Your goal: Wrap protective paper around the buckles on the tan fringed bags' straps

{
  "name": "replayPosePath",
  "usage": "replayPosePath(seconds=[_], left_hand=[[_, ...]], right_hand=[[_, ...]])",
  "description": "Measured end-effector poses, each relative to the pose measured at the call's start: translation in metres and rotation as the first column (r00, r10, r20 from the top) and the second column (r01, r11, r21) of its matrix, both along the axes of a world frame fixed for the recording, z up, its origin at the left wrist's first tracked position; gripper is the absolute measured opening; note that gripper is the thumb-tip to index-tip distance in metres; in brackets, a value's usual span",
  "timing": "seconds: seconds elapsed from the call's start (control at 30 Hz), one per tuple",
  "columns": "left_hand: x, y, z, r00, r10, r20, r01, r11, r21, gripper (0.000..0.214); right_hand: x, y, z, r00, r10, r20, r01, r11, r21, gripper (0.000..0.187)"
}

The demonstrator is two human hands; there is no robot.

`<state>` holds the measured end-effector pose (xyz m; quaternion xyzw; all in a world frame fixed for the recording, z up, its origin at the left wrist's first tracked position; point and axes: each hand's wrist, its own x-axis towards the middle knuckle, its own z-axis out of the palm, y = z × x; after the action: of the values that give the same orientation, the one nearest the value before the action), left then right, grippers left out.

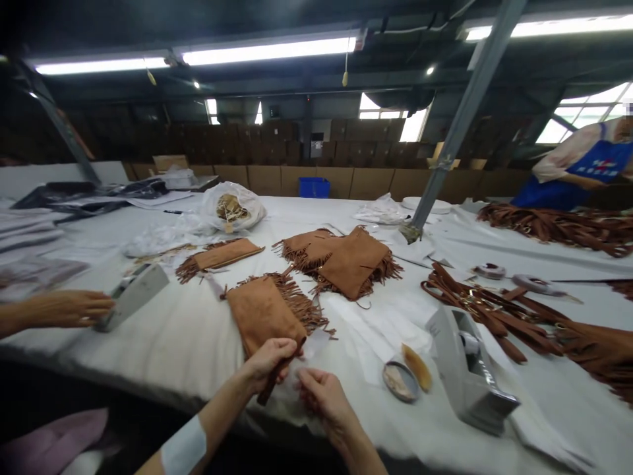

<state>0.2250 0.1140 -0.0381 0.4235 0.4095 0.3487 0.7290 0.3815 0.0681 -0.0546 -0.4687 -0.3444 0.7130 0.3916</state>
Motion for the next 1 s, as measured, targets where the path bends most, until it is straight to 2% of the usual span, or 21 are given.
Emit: replayPosePath(seconds=[0.1, 0.17, 0.27, 0.37, 0.43, 0.53, 0.7, 0.83, 1.0], left_hand=[[0.003, -0.008, 0.001, 0.999, -0.022, -0.033, 0.024, 0.996, 0.081, 0.047], [0.003, -0.013, 0.003, 0.999, -0.01, -0.047, 0.016, 0.992, 0.126, 0.045], [-0.002, -0.017, 0.006, 0.996, 0.059, -0.059, -0.047, 0.982, 0.182, 0.042], [-0.009, -0.021, 0.007, 0.99, 0.105, -0.099, -0.08, 0.97, 0.231, 0.041], [-0.012, -0.027, 0.006, 0.984, 0.116, -0.138, -0.077, 0.963, 0.258, 0.042], [-0.013, -0.037, 0.006, 0.973, 0.134, -0.189, -0.078, 0.958, 0.276, 0.046], [-0.013, -0.048, 0.009, 0.947, 0.186, -0.26, -0.107, 0.951, 0.29, 0.049], [-0.011, -0.048, 0.009, 0.94, 0.197, -0.277, -0.114, 0.95, 0.291, 0.048], [-0.009, -0.047, 0.009, 0.948, 0.176, -0.266, -0.092, 0.949, 0.302, 0.044]], right_hand=[[0.001, -0.001, -0.001, 0.995, 0.09, 0.043, -0.092, 0.994, 0.057, 0.042], [0.0, -0.001, -0.003, 0.996, 0.074, 0.043, -0.076, 0.995, 0.066, 0.041], [-0.001, -0.002, -0.006, 0.994, -0.11, -0.028, 0.109, 0.994, -0.03, 0.043], [-0.001, -0.003, -0.003, 0.942, -0.307, -0.137, 0.284, 0.944, -0.167, 0.037], [0.0, -0.003, 0.002, 0.903, -0.384, -0.19, 0.337, 0.911, -0.238, 0.031], [0.001, -0.001, 0.009, 0.874, -0.426, -0.233, 0.359, 0.89, -0.28, 0.025], [0.004, 0.001, 0.014, 0.867, -0.442, -0.229, 0.392, 0.89, -0.235, 0.026], [0.005, 0.0, 0.017, 0.89, -0.419, -0.178, 0.4, 0.907, -0.135, 0.027], [0.004, -0.002, 0.022, 0.898, -0.416, -0.146, 0.407, 0.909, -0.089, 0.028]])
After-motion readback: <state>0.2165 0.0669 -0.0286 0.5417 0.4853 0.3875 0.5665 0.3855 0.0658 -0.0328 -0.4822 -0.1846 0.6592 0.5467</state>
